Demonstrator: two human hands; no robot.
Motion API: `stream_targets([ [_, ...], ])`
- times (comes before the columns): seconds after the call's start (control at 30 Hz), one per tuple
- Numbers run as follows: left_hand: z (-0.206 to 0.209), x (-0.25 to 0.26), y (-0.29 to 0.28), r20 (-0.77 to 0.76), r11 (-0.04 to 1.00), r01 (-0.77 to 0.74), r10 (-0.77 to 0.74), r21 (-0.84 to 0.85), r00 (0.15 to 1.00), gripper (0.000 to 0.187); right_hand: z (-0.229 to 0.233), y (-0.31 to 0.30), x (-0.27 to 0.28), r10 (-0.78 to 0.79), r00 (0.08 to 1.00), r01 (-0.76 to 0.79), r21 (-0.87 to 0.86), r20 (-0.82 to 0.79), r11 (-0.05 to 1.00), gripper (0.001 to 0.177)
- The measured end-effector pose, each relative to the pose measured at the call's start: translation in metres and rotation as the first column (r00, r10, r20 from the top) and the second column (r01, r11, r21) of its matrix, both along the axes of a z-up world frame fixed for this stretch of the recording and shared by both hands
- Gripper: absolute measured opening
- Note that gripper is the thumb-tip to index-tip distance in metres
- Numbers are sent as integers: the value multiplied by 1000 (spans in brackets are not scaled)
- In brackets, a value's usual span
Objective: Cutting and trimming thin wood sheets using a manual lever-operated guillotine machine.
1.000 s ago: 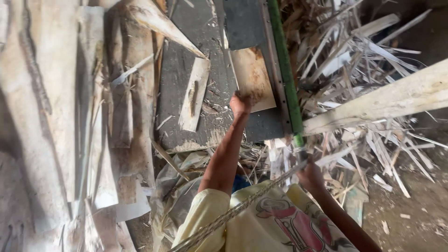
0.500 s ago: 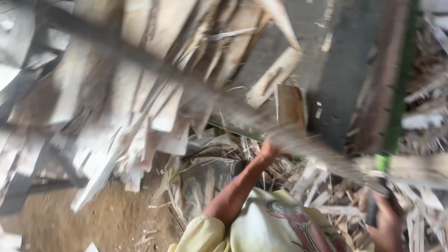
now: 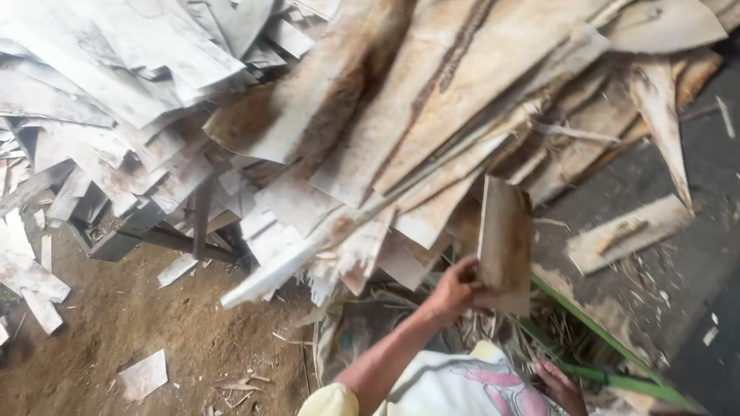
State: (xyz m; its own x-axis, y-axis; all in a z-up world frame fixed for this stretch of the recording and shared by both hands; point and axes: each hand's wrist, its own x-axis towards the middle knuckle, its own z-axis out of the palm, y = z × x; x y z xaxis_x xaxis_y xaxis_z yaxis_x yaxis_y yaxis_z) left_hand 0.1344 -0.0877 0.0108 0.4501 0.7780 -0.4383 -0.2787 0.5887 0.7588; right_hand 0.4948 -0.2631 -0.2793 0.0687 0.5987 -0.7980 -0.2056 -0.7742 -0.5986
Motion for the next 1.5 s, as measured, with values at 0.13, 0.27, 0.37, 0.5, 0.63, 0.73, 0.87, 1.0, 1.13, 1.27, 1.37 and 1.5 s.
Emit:
stream_targets([
  [0.13,100,-111,169,86,873,-295,284,389,955,96,50,60,-74,68,995,-71,-39,-69,997,51],
  [0.27,158,-203,311,35,549,-492,642,676,766,114,36,79,-118,199,957,-137,278,-211,951,50],
  [0.37,139,-209,272,60,558,-445,575,701,816,102,69,108,-161,319,946,-282,339,-58,897,49],
  [0.5,0,-206,201,-4,719,-586,633,373,774,79,31,88,-158,342,939,-337,267,27,903,48],
  [0.63,-51,-254,189,109,516,-853,855,-80,507,79,-24,104,-162,309,951,-296,203,-34,933,46],
  [0.73,-66,-306,200,197,343,-934,927,-102,319,85,-13,106,-179,303,944,-280,169,-131,945,45],
  [0.87,-66,-373,231,283,144,-984,953,-104,110,79,-41,120,-180,471,881,-432,325,-50,842,46],
  [1.0,-34,-396,248,344,161,-981,932,-106,116,59,-15,125,-198,482,876,-467,249,2,848,48],
  [1.13,-18,-382,258,74,129,-990,989,-56,125,28,-57,126,-189,475,879,-469,228,30,853,48],
  [1.27,26,-314,239,68,213,-867,960,450,271,20,-33,129,-201,537,843,-513,344,32,786,50],
  [1.37,111,-244,199,-12,237,-636,941,734,338,23,66,149,-232,486,874,-477,199,4,856,54],
  [1.5,87,-189,182,-73,233,-423,930,876,361,14,184,188,-252,425,903,-428,151,53,891,58],
])
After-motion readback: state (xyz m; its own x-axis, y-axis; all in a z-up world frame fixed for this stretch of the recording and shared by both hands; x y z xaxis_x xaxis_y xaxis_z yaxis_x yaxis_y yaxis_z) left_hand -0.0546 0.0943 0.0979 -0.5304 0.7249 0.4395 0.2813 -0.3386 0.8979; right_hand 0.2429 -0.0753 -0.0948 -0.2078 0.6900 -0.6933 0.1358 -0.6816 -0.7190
